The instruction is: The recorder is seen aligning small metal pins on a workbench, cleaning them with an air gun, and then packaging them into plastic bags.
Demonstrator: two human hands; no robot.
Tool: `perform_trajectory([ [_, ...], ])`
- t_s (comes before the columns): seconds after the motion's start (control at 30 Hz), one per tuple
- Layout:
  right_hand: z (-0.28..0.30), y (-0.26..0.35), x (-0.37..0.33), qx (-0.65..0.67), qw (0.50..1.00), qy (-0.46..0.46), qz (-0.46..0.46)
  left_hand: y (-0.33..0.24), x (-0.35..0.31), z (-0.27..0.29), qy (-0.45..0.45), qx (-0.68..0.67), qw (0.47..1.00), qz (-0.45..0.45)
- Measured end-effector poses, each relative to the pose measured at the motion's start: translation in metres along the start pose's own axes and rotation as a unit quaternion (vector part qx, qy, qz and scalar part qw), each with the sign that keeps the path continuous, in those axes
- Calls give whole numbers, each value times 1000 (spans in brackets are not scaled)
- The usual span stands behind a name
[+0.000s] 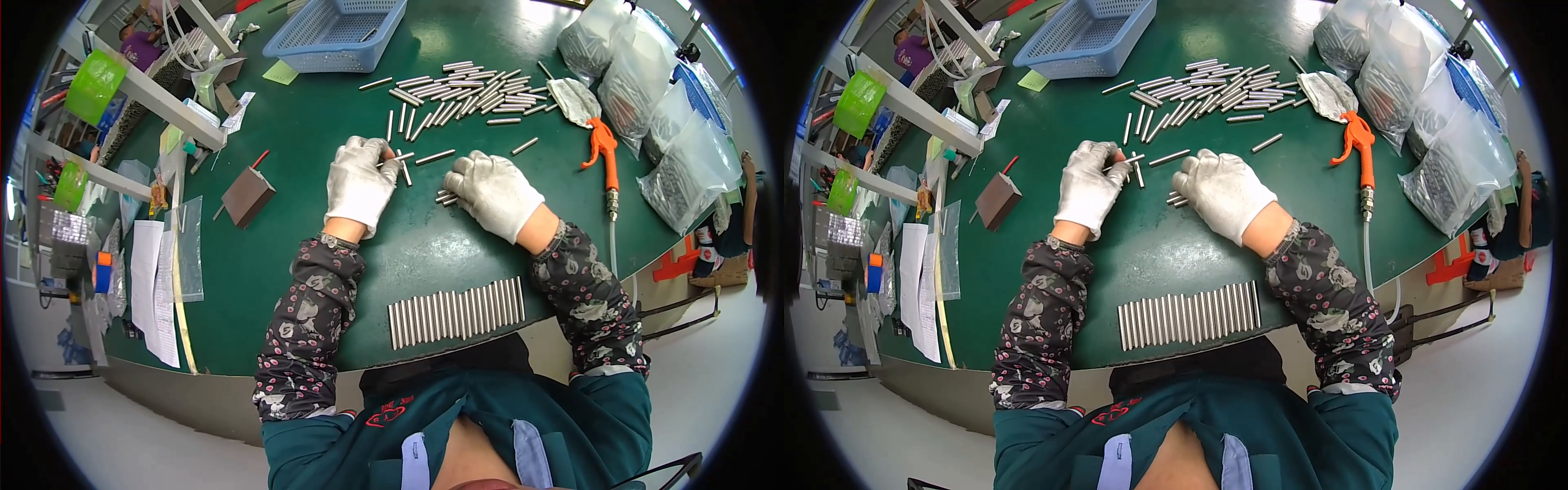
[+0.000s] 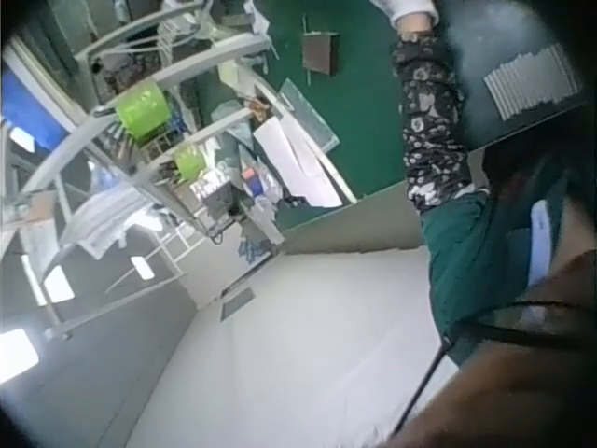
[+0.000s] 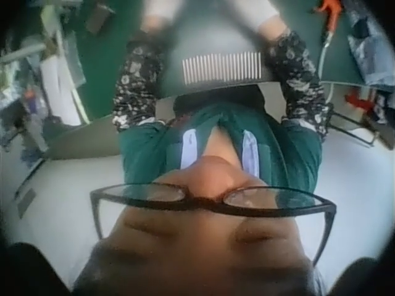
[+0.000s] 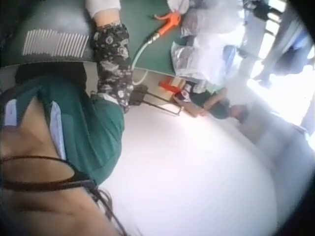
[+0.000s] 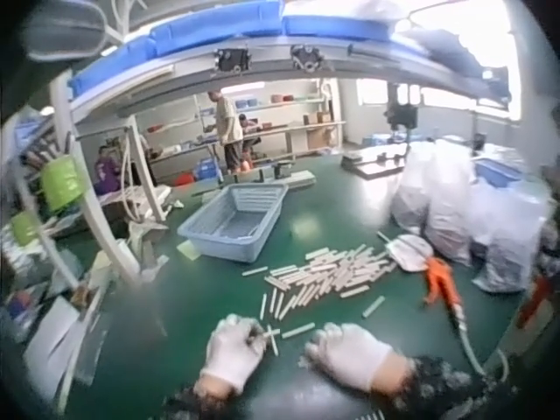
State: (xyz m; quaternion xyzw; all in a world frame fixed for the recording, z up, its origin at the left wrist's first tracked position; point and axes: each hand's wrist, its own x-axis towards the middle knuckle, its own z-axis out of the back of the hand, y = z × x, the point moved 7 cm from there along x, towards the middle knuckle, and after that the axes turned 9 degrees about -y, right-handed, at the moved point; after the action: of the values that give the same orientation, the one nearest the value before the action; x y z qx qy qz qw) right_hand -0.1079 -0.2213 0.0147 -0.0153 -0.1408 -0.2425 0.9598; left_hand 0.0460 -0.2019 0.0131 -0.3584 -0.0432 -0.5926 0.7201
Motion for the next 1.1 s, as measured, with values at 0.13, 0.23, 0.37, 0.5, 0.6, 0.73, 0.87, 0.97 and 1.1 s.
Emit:
perform_trajectory([
  [0.13,8,-3,13,-22,994,-100,33,-17,-3,-11,35,67,997,21],
  [0.23,1,-8,19,47,995,-77,33,-14,0,-13,56,114,990,63],
  [0.37,-1,-6,16,-12,1000,-7,-8,-10,1,-16,103,121,983,94],
  [0.5,5,-6,2,-23,998,-12,-49,-8,-5,-12,135,137,978,81],
  [0.6,9,-11,-18,-21,997,-15,-72,-12,-20,-6,149,136,978,43],
  [0.73,22,-12,-52,-33,993,-14,-111,-22,-46,17,169,140,972,-77],
  [0.87,41,-12,-85,-42,982,-19,-181,-10,-77,57,156,151,970,-109],
  [0.97,42,-15,-117,-14,961,49,-270,12,-109,89,171,108,976,-78],
  [1.1,44,-1,-134,42,952,44,-298,-2,-134,99,192,53,972,-121],
])
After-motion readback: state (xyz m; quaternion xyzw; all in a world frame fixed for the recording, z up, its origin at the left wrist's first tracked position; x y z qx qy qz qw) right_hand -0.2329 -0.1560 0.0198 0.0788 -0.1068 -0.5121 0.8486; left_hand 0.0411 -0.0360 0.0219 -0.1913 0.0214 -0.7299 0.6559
